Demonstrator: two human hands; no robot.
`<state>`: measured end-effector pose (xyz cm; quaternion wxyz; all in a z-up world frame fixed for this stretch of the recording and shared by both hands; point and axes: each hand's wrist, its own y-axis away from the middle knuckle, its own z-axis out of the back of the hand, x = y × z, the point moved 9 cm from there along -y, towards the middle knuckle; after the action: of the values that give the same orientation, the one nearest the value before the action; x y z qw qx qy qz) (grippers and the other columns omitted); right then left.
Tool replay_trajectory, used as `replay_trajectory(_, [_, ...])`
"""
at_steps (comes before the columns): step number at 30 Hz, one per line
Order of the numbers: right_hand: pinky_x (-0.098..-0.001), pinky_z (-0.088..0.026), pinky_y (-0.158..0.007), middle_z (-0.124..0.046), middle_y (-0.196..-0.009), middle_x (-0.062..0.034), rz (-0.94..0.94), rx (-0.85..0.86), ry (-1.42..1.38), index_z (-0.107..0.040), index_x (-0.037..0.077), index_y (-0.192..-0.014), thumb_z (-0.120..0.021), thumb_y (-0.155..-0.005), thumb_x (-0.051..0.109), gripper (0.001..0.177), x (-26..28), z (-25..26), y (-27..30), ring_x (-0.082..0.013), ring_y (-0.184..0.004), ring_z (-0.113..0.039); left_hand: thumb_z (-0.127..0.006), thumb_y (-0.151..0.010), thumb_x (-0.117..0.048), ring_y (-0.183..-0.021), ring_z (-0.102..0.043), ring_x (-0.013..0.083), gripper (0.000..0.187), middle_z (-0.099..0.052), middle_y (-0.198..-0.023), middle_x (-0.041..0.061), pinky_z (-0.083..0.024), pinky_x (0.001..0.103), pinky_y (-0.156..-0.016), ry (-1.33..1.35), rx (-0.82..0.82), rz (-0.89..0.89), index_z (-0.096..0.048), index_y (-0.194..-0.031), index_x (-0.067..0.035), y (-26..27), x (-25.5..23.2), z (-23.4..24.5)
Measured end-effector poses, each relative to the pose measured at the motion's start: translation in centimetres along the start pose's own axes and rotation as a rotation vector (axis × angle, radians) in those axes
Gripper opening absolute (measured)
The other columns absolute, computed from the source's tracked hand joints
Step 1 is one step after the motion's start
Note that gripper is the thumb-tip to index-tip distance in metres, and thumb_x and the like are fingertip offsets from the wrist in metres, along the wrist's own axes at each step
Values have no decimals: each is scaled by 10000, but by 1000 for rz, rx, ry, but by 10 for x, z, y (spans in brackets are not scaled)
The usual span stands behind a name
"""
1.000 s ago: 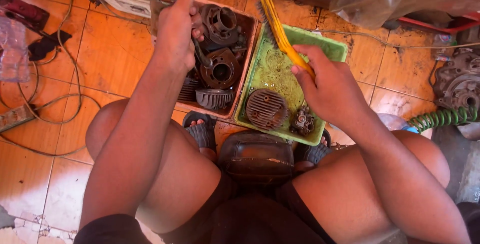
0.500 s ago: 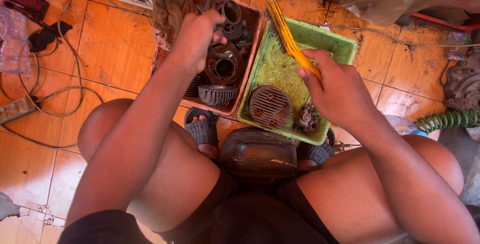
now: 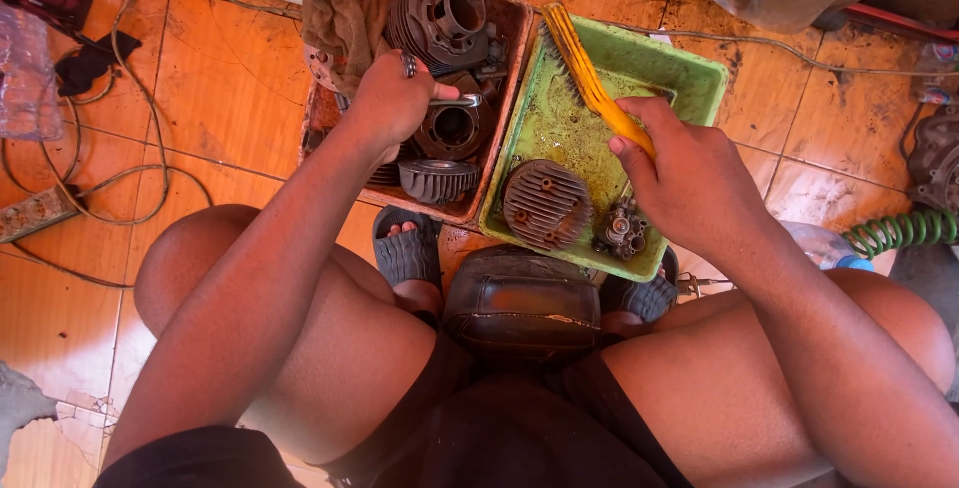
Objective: Cleaning and inspecting motorcycle engine components using a brush, wrench, and cleaning liquid
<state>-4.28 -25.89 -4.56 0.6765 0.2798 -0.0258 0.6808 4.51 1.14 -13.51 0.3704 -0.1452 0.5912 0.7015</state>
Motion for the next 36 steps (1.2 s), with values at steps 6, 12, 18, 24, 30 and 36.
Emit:
replay_trajectory(6, [-561,-468,-693,-710,-809,-249,45,-24,-11,-525,115,-1449,-521,-1053,290,432,1,-3,0,-498,-755,-658,-532,-984,-81,-571,-467,109,210,-586,-704,-8,-357,307,-539,-265,-151,-108,-703,-940,-194,-38,28,19])
replay_trajectory(12, [-560,-476,-701,-714,-835,-259,76,-32,8,-521,95,-1444,-534,-1054,283,433,3,-3,0,-496,-755,-664,-653,-995,-162,-926,-675,476,275,-621,-1037,353,-580,508,-796,-862,-197,-286,-668,-1029,110,-41,32,31])
replay_trajectory(18, [-579,-465,-684,-709,-814,-260,112,-51,26,-528,97,-1433,-531,-1054,284,423,6,-5,0,-510,-746,-655,-636,-868,-86,-1031,-632,555,419,-560,-1203,349,-548,593,-894,-1083,-135,-289,-604,-1267,40,-37,36,31])
replay_trajectory(24, [-649,-532,-847,-728,-962,-307,-33,26,-83,-583,94,-1402,-561,-1048,234,381,11,0,2,-544,-943,-699,-671,-873,-72,-443,-683,301,289,-622,-453,97,-595,436,-518,-1130,-10,-164,-720,-589,-56,-92,87,43])
replay_trajectory(30, [-654,-528,-874,-726,-982,-312,-35,33,-94,-579,72,-1404,-549,-1050,230,389,12,2,7,-545,-966,-695,-712,-830,9,-535,-721,311,144,-688,-656,269,-636,420,-507,-833,166,136,-694,-848,151,-80,119,35])
replay_trajectory(36, [-639,-534,-872,-728,-985,-300,-24,23,-101,-597,57,-1400,-543,-1053,232,392,9,0,8,-532,-967,-701,-616,-887,-13,-704,-757,293,178,-708,-805,239,-671,431,-610,-730,267,346,-670,-965,137,-63,144,24])
